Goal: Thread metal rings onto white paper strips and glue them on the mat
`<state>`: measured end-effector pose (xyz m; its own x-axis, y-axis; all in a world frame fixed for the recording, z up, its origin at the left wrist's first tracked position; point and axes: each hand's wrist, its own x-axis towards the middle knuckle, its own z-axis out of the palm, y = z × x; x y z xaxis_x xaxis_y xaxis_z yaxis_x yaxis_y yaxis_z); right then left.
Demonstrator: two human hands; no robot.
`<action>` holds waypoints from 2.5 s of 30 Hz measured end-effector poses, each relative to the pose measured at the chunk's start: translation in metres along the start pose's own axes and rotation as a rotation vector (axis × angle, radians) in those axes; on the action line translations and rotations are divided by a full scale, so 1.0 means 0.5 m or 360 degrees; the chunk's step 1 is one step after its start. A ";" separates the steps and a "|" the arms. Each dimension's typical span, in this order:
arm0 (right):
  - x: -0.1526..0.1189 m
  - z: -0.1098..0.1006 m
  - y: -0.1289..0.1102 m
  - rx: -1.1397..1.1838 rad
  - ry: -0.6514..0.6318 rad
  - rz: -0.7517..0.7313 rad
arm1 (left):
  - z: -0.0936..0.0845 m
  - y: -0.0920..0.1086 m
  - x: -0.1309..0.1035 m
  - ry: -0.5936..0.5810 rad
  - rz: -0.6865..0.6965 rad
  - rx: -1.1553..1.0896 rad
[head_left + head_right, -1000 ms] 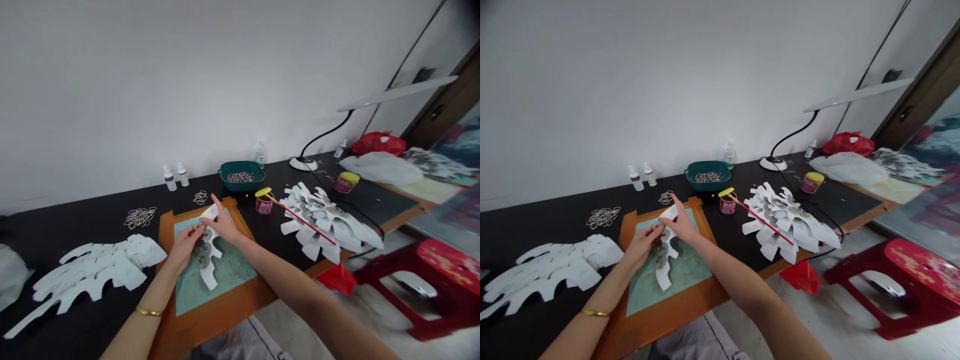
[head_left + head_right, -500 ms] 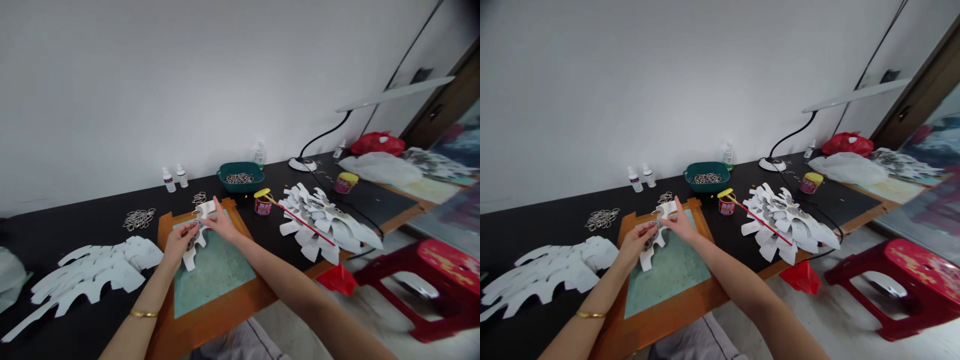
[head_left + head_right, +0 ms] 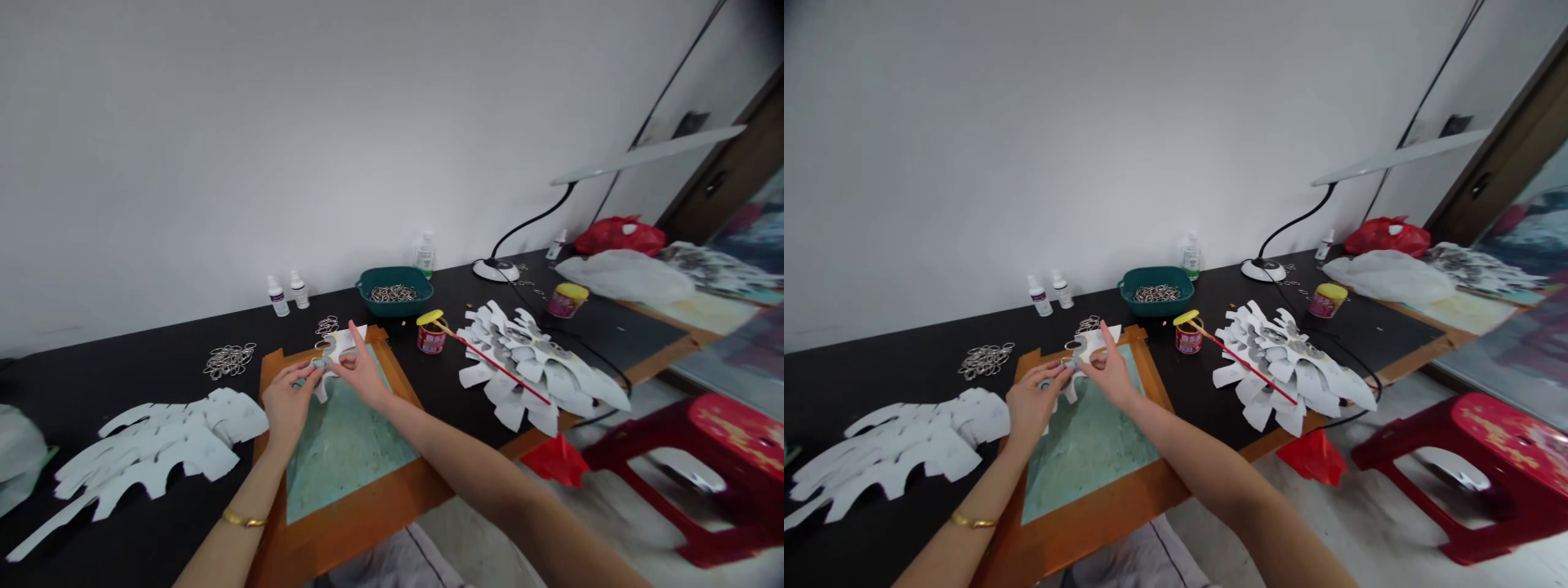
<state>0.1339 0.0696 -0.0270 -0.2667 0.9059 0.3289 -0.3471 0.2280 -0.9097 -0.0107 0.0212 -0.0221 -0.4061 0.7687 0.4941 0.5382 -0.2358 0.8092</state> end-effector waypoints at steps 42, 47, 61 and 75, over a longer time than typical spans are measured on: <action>0.001 -0.008 -0.030 0.0534 -0.0004 0.0760 | -0.013 0.039 0.018 -0.0423 -0.0634 -0.0892; -0.004 -0.013 -0.041 -0.0433 0.0437 -0.0191 | -0.011 0.039 0.021 -0.0315 -0.0719 -0.0902; -0.009 0.026 -0.016 -0.0482 0.0036 -0.0290 | -0.006 0.018 0.014 -0.0257 -0.0411 -0.0747; -0.026 0.048 -0.014 -0.0353 -0.0013 -0.0053 | -0.003 0.038 0.002 -0.0173 -0.0632 -0.1073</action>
<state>0.1181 0.0476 -0.0186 -0.2663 0.8939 0.3607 -0.1495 0.3313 -0.9316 -0.0020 0.0165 -0.0060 -0.3809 0.9165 0.1224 -0.2099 -0.2147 0.9539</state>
